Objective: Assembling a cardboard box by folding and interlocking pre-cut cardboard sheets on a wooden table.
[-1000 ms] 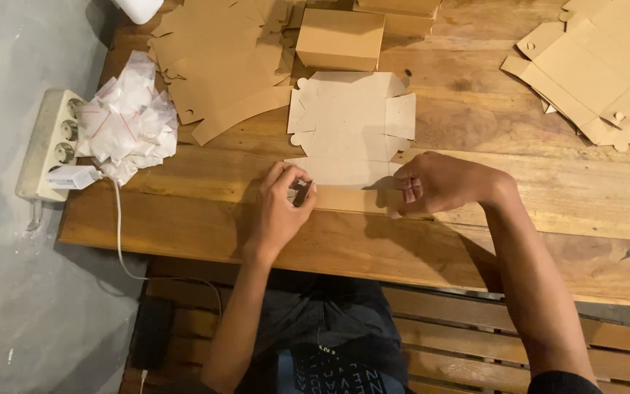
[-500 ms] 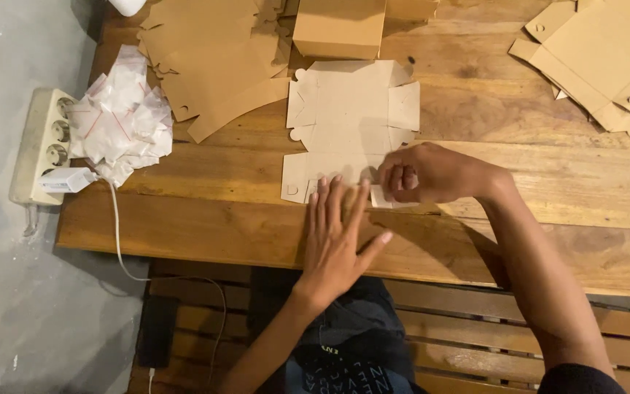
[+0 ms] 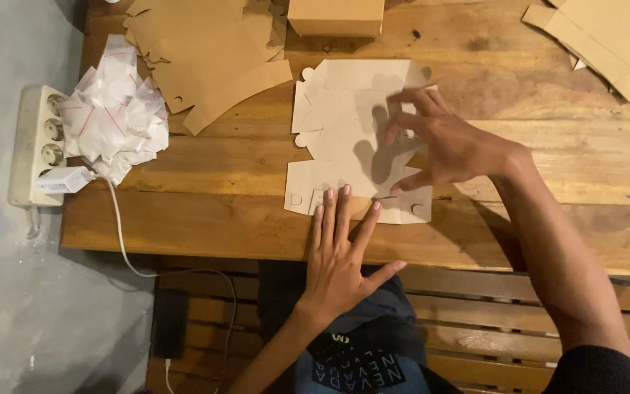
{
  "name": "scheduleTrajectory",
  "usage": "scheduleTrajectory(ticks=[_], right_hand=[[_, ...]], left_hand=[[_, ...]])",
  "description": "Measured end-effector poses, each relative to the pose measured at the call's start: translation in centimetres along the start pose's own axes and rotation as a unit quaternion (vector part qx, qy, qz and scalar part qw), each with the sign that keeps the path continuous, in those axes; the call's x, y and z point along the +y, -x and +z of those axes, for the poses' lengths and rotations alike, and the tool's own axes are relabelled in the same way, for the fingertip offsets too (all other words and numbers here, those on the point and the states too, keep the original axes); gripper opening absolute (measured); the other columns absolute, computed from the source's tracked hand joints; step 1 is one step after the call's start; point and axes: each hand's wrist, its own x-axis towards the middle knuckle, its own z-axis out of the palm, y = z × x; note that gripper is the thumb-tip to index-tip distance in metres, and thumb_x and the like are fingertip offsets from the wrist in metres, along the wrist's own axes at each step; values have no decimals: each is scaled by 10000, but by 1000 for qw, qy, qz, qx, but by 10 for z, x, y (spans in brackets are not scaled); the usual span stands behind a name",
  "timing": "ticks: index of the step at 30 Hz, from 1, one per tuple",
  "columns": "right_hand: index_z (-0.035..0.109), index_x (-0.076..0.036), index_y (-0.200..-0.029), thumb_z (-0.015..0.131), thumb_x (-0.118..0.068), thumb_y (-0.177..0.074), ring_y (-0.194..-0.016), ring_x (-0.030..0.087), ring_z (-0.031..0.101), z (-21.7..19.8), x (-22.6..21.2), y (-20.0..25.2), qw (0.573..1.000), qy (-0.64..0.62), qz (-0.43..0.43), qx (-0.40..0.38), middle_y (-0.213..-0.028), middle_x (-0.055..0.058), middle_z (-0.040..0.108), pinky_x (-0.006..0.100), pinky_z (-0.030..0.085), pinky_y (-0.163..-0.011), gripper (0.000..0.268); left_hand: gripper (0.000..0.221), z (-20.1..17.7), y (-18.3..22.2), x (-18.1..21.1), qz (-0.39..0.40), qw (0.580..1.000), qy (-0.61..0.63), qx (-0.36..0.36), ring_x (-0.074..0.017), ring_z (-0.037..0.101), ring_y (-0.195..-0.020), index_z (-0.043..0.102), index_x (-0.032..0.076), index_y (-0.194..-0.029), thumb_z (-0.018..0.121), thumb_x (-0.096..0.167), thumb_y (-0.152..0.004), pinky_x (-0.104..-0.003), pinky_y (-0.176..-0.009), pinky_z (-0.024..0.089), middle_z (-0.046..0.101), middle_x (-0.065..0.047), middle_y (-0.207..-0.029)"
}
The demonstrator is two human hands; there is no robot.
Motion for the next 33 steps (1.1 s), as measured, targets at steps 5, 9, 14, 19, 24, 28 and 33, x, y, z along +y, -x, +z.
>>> scheduleTrajectory(ticks=[5,9,14,19,24,28,33], right_hand=[[471,-124,-1196,970,-719,-443,-1553,503,-29,25,7,-9,999,24,30,-39,-1663,240,112,682,-141,-1178,1082],[355,-232,-1346,956,-796,-380,-1551,476,-123,27,1,-12,993,58,67,-82,-1695,254,-39,706,-172,-1149,1269],[32,-171,-1515,1009,-726,-446,-1452,390,-424,16,-21,-11,977,90,78,-178,-1632,198,-381,634,-282,-1110,1551],[-246,-294,-1619,999,-734,-471,-1436,364,-445,13,-27,-11,964,115,113,-213,-1599,171,-456,645,-300,-1087,1750],[-152,-319,-1635,960,-733,-502,-1424,382,-454,13,-12,-9,980,84,61,-169,-1606,206,-414,651,-328,-1041,1640],[-95,-339,-1637,948,-737,-416,-1435,421,-396,0,-14,-13,977,66,142,-148,-1622,216,-350,733,-291,-1005,1655],[-15,-290,-1637,837,-817,-454,-1429,415,-407,2,2,-11,985,67,125,-98,-1627,263,-299,732,-284,-1015,1551]], left_hand=[[1009,6,0,-1,10,999,3,34,-476,211,-1549,438,157,-1566,621,782,-796,-560,-1260,102,275,-267,-1656],[1079,8,-2,0,14,999,-12,49,-479,253,-1537,441,162,-1569,679,791,-726,-575,-1259,115,321,-242,-1649],[1186,9,2,-7,37,990,-137,-11,-454,275,-1551,357,185,-1604,943,567,-645,-571,-1274,249,287,-207,-1667],[1041,11,1,-8,38,992,-123,10,-455,310,-1544,388,189,-1589,929,433,-734,-575,-1267,283,323,-204,-1656],[984,12,1,-6,33,993,-112,15,-451,305,-1545,411,186,-1577,895,462,-766,-571,-1273,270,323,-204,-1654],[1016,10,2,-9,29,992,-121,2,-448,288,-1560,352,194,-1604,856,431,-755,-573,-1281,255,290,-199,-1674],[1085,-13,-10,-3,0,992,-82,-101,-393,174,-1568,306,213,-1622,597,853,-795,-563,-1214,282,173,-155,-1706]])
